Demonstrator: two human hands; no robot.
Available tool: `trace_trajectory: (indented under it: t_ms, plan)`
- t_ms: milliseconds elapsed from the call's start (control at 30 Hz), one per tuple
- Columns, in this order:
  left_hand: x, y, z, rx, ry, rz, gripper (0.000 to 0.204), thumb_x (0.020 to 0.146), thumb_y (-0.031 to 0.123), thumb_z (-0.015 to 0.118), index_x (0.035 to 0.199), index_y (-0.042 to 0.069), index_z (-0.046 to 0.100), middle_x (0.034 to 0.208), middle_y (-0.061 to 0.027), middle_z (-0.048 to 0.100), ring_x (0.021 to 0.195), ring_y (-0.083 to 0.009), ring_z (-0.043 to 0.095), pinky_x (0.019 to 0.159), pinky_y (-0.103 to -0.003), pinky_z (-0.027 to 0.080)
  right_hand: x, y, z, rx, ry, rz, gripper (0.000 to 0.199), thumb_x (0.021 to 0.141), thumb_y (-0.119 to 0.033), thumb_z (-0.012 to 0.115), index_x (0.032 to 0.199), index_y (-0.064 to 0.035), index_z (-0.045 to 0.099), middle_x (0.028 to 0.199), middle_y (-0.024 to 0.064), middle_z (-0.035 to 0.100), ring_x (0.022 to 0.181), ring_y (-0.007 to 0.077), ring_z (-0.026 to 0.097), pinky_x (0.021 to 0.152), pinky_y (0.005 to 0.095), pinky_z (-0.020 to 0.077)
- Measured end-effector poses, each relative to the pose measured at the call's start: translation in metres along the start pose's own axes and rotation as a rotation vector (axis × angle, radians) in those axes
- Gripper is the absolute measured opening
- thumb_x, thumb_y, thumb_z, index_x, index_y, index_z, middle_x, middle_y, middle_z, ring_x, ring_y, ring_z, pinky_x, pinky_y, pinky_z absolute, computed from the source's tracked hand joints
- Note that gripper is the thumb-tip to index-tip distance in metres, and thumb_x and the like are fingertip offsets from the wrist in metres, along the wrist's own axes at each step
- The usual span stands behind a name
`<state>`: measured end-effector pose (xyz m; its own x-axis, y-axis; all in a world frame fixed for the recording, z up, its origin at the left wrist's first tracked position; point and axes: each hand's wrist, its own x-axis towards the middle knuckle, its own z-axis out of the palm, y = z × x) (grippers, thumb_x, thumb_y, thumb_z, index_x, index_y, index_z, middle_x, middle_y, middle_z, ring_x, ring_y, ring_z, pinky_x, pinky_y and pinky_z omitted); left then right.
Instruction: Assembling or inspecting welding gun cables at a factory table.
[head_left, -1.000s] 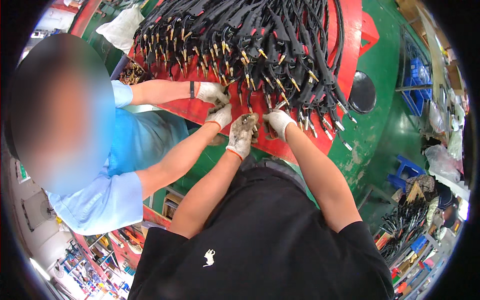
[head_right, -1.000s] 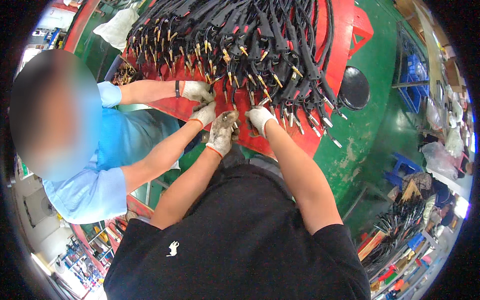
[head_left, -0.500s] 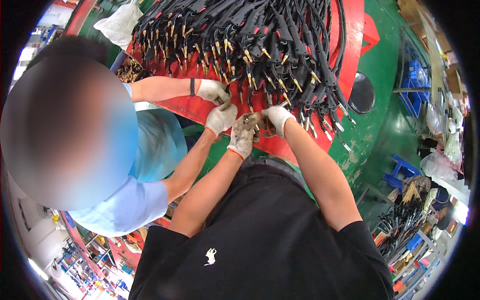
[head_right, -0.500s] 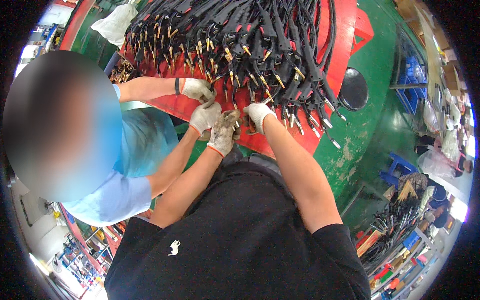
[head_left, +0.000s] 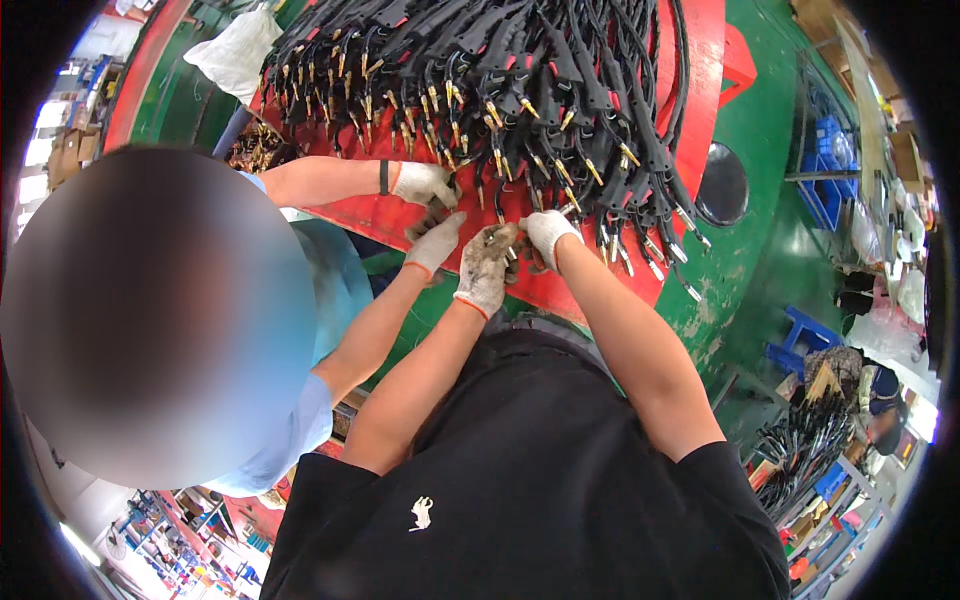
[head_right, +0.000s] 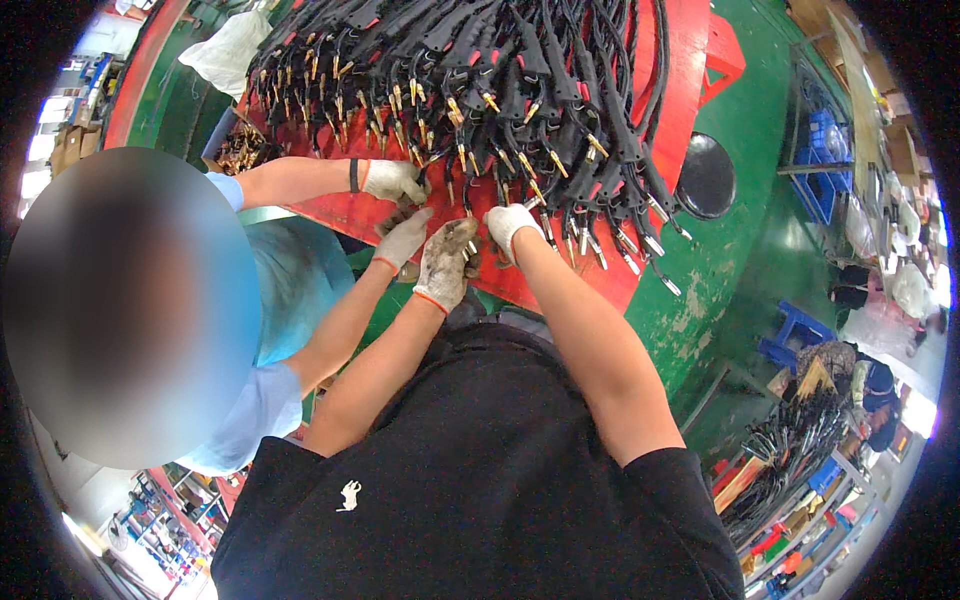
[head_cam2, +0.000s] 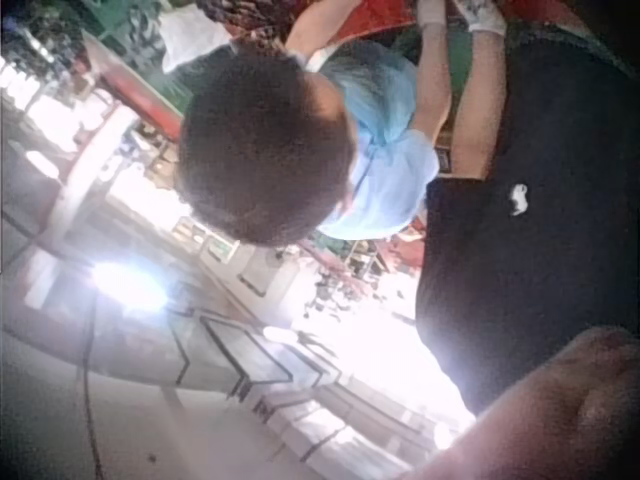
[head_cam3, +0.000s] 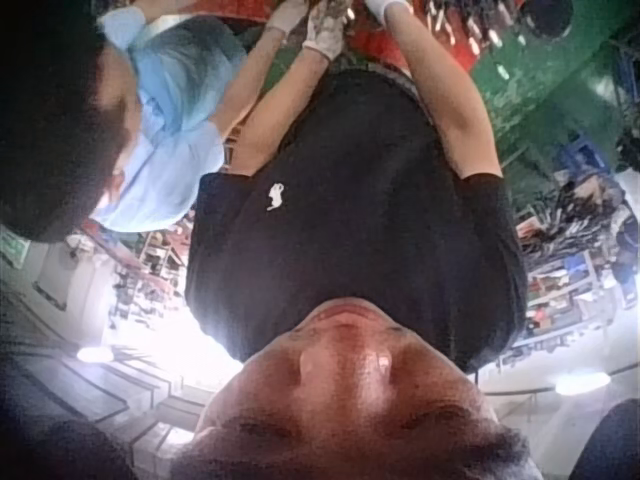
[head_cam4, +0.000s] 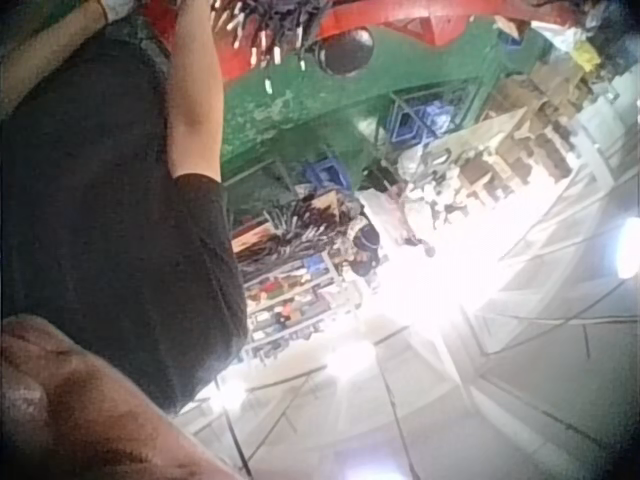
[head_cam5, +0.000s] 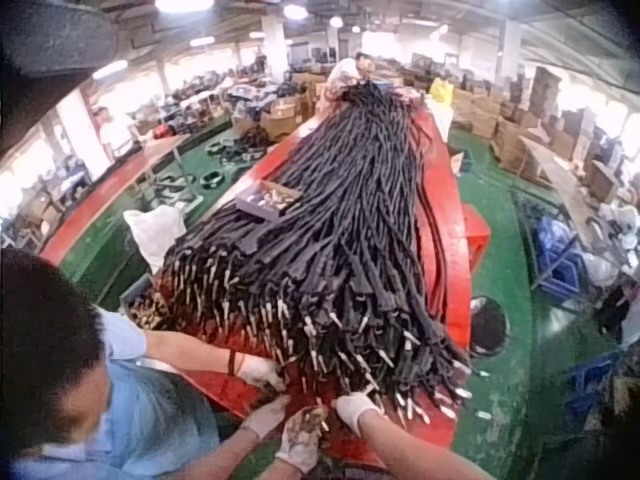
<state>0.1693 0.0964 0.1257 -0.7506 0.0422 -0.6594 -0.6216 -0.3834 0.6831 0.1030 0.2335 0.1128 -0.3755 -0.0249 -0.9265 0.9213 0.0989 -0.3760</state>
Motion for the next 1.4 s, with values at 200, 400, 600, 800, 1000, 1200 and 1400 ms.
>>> trace_trajectory:
  t_ms: [200, 400, 600, 800, 1000, 1200, 1400]
  plan:
    - [0.001, -0.004, -0.001, 0.22, -0.035, 0.278, 0.031, 0.091, 0.034, 0.068, 0.108, 0.009, 0.06, 0.081, -0.003, 0.062, 0.057, -0.0144, 0.057, 0.047, -0.027, 0.044, 0.025, 0.009, -0.01, -0.233, -0.042, -0.178, 0.023, 0.096, -0.021, 0.053, 0.093, 0.0012, 0.06, 0.066, 0.0142, 0.055, 0.044, 0.0262, 0.051, 0.056, 0.0531, 0.053]
    - [0.011, 0.019, 0.002, 0.258, 0.017, 0.059, 0.041, 0.089, 0.043, 0.07, 0.103, 0.007, 0.058, 0.07, -0.0028, 0.058, 0.058, -0.0128, 0.059, 0.047, -0.028, 0.05, 0.023, 0.053, -0.011, -0.154, 0.1, -0.354, 0.022, 0.095, -0.023, 0.056, 0.095, -0.0011, 0.058, 0.059, 0.009, 0.052, 0.043, 0.0245, 0.05, 0.044, 0.0413, 0.0427]
    - [0.065, 0.022, 0.018, 0.454, 0.049, 0.077, 0.036, 0.091, 0.04, 0.066, 0.093, 0.005, 0.063, 0.071, -0.0032, 0.06, 0.053, -0.015, 0.059, 0.044, -0.029, 0.048, -0.05, 0.043, -0.002, 0.275, -0.088, -0.206, 0.019, 0.095, -0.022, 0.057, 0.085, -0.0083, 0.049, 0.061, 0.0036, 0.045, 0.045, 0.0185, 0.042, 0.04, 0.0358, 0.0337]
    - [0.099, 0.044, 0.04, 0.57, 0.0, -0.112, 0.037, 0.094, 0.044, 0.063, 0.094, 0.007, 0.067, 0.07, -0.0046, 0.059, 0.056, -0.0171, 0.058, 0.048, -0.032, 0.045, -0.061, 0.047, -0.019, 0.338, -0.179, -0.174, 0.021, 0.095, -0.019, 0.06, 0.082, -0.0086, 0.046, 0.062, 0.0022, 0.042, 0.047, 0.0159, 0.04, 0.04, 0.0334, 0.032]
    - [0.119, 0.031, 0.041, 0.214, -0.128, -0.326, 0.028, 0.098, 0.039, 0.058, 0.107, 0.014, 0.065, 0.068, -0.0011, 0.057, 0.052, -0.0131, 0.05, 0.042, -0.023, 0.03, -0.051, 0.053, -0.019, 0.369, -0.193, -0.179, 0.018, 0.093, -0.018, 0.06, 0.1, -0.004, 0.052, 0.061, 0.0033, 0.044, 0.044, 0.0158, 0.039, 0.04, 0.0354, 0.0292]
    - [0.21, -0.006, -0.056, 0.842, -0.145, 0.507, 0.025, 0.093, 0.033, 0.06, 0.103, 0.011, 0.069, 0.084, -0.0059, 0.067, 0.067, -0.0214, 0.062, 0.052, -0.035, 0.048, -0.068, 0.025, 0.005, -0.26, 0.037, -0.385, 0.03, 0.092, -0.025, 0.058, 0.1, 0.0036, 0.058, 0.081, 0.0171, 0.062, 0.062, 0.0303, 0.062, 0.06, 0.0458, 0.0516]
    - [0.148, 0.009, 0.054, 0.39, 0.083, -0.099, 0.024, 0.086, 0.031, 0.07, 0.076, 0.012, 0.062, 0.063, -0.0031, 0.052, 0.049, -0.0151, 0.046, 0.044, -0.032, 0.036, -0.094, 0.116, -0.034, 0.183, -0.281, -0.158, 0.02, 0.094, -0.025, 0.058, 0.094, -0.0047, 0.056, 0.062, 0.0037, 0.049, 0.047, 0.0185, 0.047, 0.043, 0.0357, 0.0379]
